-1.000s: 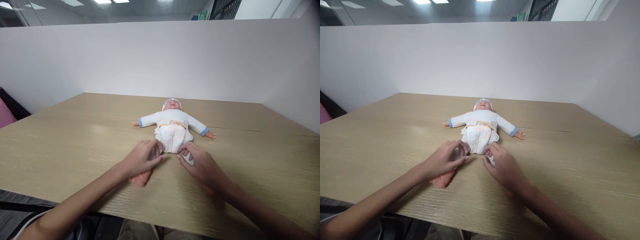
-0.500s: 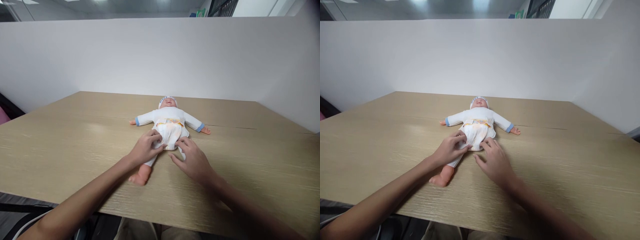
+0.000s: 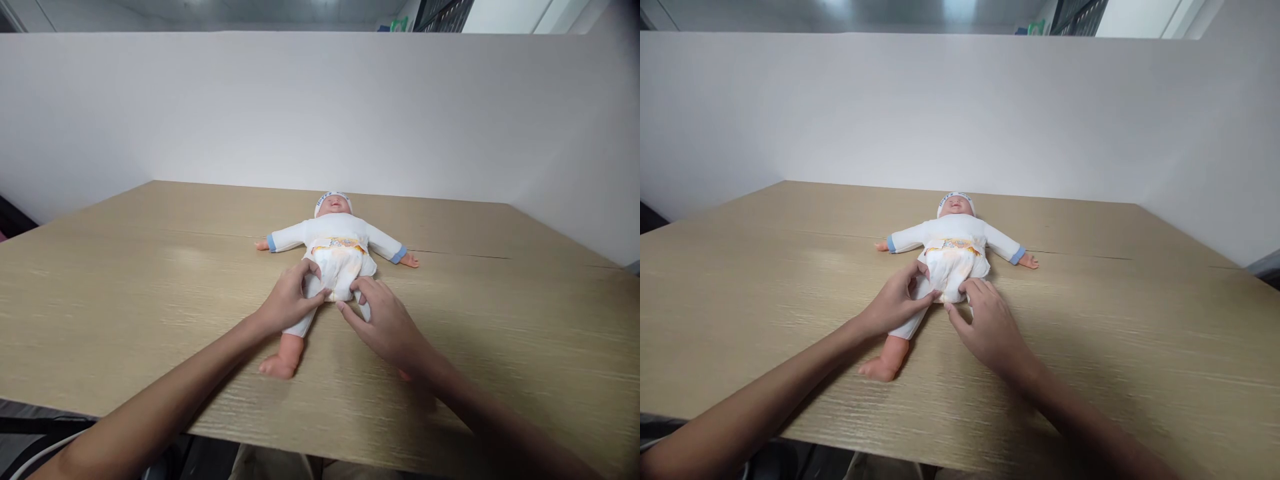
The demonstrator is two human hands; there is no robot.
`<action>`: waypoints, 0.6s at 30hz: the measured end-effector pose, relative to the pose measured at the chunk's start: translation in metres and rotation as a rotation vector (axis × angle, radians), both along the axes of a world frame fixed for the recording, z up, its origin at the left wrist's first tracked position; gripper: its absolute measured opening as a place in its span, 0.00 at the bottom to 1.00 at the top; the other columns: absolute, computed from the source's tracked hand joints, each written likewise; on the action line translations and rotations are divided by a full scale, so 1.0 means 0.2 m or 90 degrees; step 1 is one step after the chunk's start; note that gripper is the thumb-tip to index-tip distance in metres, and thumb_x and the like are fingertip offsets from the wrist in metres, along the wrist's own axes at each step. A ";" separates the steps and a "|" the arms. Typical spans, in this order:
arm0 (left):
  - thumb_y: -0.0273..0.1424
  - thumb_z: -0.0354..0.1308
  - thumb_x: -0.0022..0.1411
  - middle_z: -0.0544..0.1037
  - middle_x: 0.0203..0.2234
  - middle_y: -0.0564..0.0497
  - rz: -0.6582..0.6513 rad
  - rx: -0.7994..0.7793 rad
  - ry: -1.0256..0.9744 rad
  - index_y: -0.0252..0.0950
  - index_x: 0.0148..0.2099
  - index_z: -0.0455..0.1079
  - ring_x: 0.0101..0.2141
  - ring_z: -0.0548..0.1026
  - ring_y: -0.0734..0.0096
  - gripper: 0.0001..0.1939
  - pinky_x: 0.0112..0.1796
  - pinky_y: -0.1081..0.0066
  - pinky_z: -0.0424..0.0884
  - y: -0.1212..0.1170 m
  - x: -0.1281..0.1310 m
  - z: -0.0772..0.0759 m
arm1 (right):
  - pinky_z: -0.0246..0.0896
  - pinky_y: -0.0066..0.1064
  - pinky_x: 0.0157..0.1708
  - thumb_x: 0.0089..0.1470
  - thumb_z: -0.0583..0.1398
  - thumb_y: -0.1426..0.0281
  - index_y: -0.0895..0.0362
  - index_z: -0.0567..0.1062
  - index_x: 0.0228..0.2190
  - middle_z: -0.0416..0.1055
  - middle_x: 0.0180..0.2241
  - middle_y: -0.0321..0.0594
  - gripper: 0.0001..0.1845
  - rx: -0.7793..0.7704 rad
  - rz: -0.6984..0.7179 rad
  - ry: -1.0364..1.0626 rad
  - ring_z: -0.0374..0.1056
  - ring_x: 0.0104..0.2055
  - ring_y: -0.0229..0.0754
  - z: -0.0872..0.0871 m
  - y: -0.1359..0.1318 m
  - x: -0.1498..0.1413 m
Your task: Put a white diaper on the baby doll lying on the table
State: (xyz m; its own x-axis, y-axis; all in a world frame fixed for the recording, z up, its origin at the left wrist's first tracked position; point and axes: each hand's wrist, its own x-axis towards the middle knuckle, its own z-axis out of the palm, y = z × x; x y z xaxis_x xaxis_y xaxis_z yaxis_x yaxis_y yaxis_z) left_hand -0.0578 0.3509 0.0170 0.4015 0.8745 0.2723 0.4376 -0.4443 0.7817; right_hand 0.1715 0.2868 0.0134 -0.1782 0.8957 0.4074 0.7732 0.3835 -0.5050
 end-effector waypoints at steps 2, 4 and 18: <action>0.41 0.71 0.65 0.77 0.41 0.52 -0.002 -0.032 -0.058 0.40 0.51 0.65 0.35 0.70 0.68 0.21 0.39 0.68 0.65 0.01 -0.01 -0.02 | 0.62 0.41 0.42 0.68 0.61 0.62 0.52 0.71 0.40 0.76 0.39 0.43 0.07 0.013 -0.015 0.002 0.71 0.42 0.53 0.00 -0.02 0.00; 0.41 0.73 0.63 0.79 0.46 0.49 0.001 -0.073 -0.112 0.40 0.51 0.63 0.39 0.74 0.67 0.24 0.41 0.67 0.68 0.00 -0.02 -0.03 | 0.62 0.42 0.43 0.69 0.61 0.62 0.52 0.71 0.40 0.77 0.40 0.44 0.08 0.022 -0.028 0.001 0.70 0.42 0.52 0.01 -0.03 -0.01; 0.53 0.70 0.64 0.79 0.33 0.52 -0.014 -0.190 -0.025 0.37 0.42 0.79 0.32 0.70 0.68 0.23 0.33 0.69 0.62 0.00 -0.04 0.09 | 0.60 0.38 0.35 0.61 0.64 0.54 0.50 0.70 0.42 0.81 0.36 0.39 0.16 -0.115 -0.093 0.167 0.68 0.29 0.46 0.02 0.05 0.02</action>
